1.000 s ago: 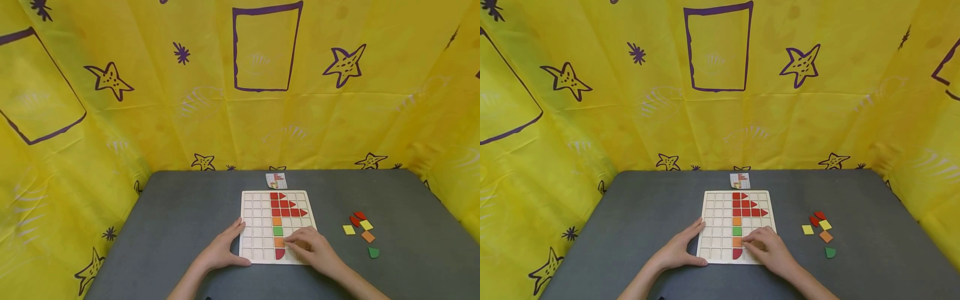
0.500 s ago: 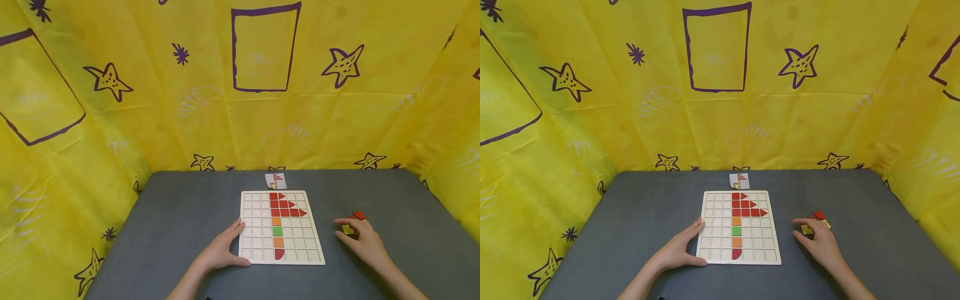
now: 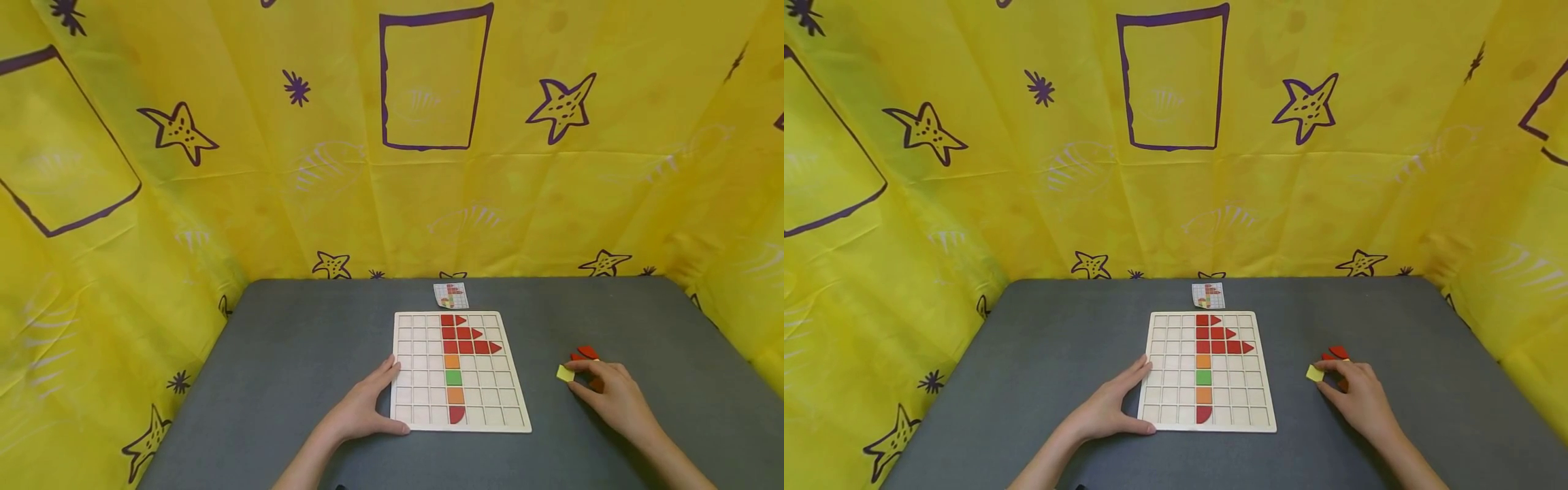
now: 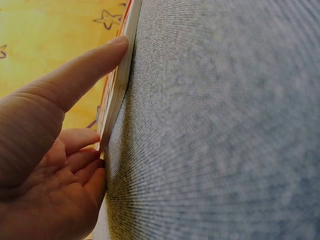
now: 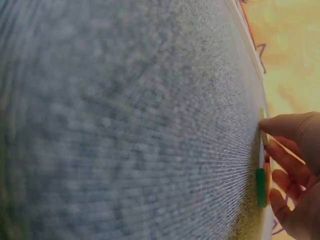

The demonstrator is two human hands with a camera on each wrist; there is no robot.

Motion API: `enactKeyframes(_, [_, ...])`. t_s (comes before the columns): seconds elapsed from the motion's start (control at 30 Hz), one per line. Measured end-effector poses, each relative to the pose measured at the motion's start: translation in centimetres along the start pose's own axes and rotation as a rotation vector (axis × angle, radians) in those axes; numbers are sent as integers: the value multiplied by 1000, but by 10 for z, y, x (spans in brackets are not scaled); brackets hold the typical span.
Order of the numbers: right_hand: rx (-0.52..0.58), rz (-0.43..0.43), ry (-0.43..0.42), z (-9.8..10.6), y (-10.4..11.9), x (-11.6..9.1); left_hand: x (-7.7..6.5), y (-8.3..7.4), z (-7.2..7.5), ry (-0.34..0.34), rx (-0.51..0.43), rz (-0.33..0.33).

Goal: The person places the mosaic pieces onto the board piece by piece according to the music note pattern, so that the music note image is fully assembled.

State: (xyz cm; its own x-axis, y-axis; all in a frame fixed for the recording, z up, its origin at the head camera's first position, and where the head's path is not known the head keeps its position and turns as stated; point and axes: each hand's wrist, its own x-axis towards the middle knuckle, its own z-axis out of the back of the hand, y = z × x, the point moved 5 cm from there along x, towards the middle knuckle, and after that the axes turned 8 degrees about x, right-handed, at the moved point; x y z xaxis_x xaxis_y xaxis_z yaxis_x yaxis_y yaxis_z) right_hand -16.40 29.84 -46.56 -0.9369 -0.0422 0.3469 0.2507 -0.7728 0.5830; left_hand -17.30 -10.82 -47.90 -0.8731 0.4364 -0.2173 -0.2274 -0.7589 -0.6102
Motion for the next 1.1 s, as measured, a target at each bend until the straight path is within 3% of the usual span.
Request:
enactKeyframes(0.2, [-5, -37, -15, -2, 0, 0, -1, 0, 0, 4, -5, 6])
enactKeyframes(0.4, [75, -71, -16, -8, 11, 0, 0, 0, 0, 3, -5, 10])
enactKeyframes(0.73, [235, -179, 133, -45, 55, 4, -1, -1, 1, -5, 2, -2])
enactKeyframes(0.93, [344, -91, 188, -73, 91, 7, 0, -1, 1, -4, -2, -3])
enactKeyframes(1.1, [387, 119, 204, -94, 117, 9, -1, -1, 1, -1, -4, -2])
